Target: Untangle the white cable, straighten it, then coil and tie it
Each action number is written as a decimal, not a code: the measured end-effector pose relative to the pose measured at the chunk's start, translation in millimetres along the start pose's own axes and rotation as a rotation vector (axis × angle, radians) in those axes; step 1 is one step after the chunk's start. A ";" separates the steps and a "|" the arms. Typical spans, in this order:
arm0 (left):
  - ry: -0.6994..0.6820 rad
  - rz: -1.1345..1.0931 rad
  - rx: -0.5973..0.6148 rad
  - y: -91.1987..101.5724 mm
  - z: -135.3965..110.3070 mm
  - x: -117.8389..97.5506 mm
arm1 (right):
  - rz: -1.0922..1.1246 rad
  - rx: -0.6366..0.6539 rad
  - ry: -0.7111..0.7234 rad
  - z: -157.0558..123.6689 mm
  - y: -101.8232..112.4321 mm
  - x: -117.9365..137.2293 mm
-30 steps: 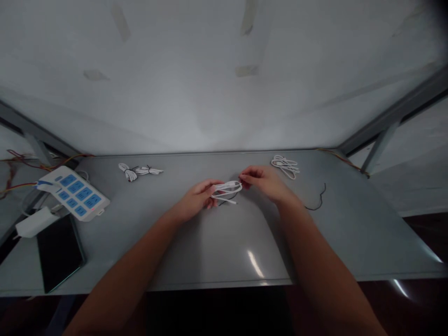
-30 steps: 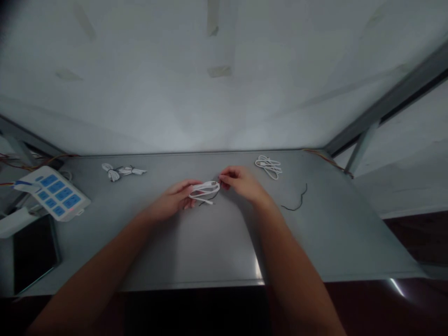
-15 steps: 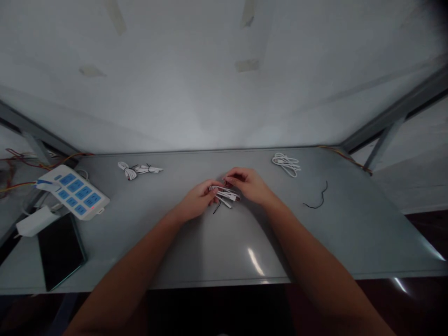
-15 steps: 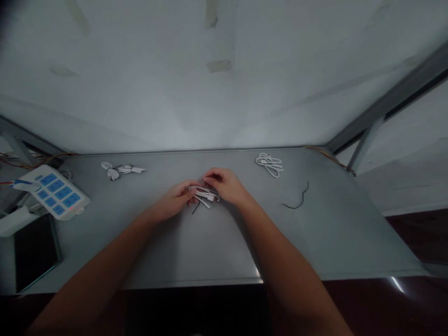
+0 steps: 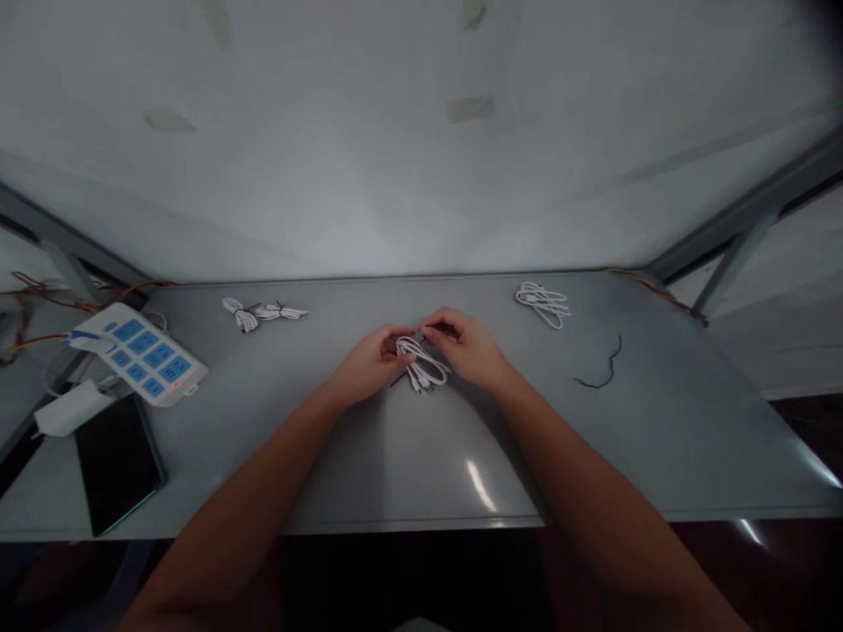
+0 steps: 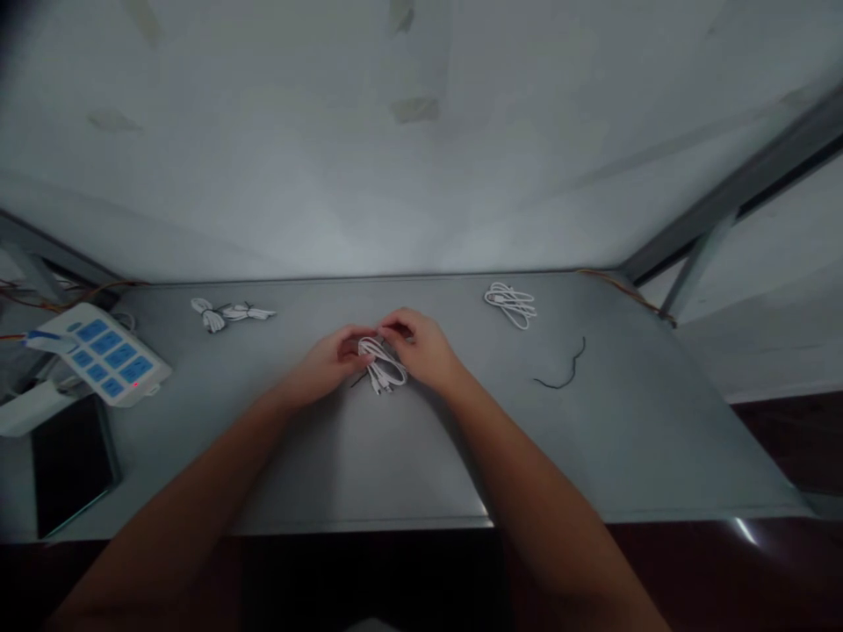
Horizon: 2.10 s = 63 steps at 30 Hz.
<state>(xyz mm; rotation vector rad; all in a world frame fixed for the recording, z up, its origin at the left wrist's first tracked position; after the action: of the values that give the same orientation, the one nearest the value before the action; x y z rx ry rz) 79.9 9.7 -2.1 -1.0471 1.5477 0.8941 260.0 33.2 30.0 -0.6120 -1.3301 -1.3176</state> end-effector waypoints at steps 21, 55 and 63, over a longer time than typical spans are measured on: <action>-0.046 0.375 -0.385 5.6 5.4 3.0 | -0.189 0.106 0.065 -6.3 -14.4 -1.3; -0.247 0.913 -0.237 -10.5 -22.0 -13.4 | -0.549 0.110 0.104 -10.7 -30.5 0.6; -0.384 0.689 -0.315 -20.4 -19.0 -14.2 | -0.571 0.132 0.108 -8.9 -30.9 -3.7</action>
<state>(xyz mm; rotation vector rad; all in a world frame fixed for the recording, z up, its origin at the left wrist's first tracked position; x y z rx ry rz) 94.2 -12.3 15.0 -0.4819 1.4694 1.7454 235.8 18.7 14.0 -0.0593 -1.5490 -1.6687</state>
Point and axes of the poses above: each hand's wrist, its own z-axis towards the middle knuckle, its own y-axis out of the back of the hand, x = y × z, the point moved 4 cm from there along z, towards the middle knuckle, and after that the axes turned 3 degrees about y, right-handed, at the moved point
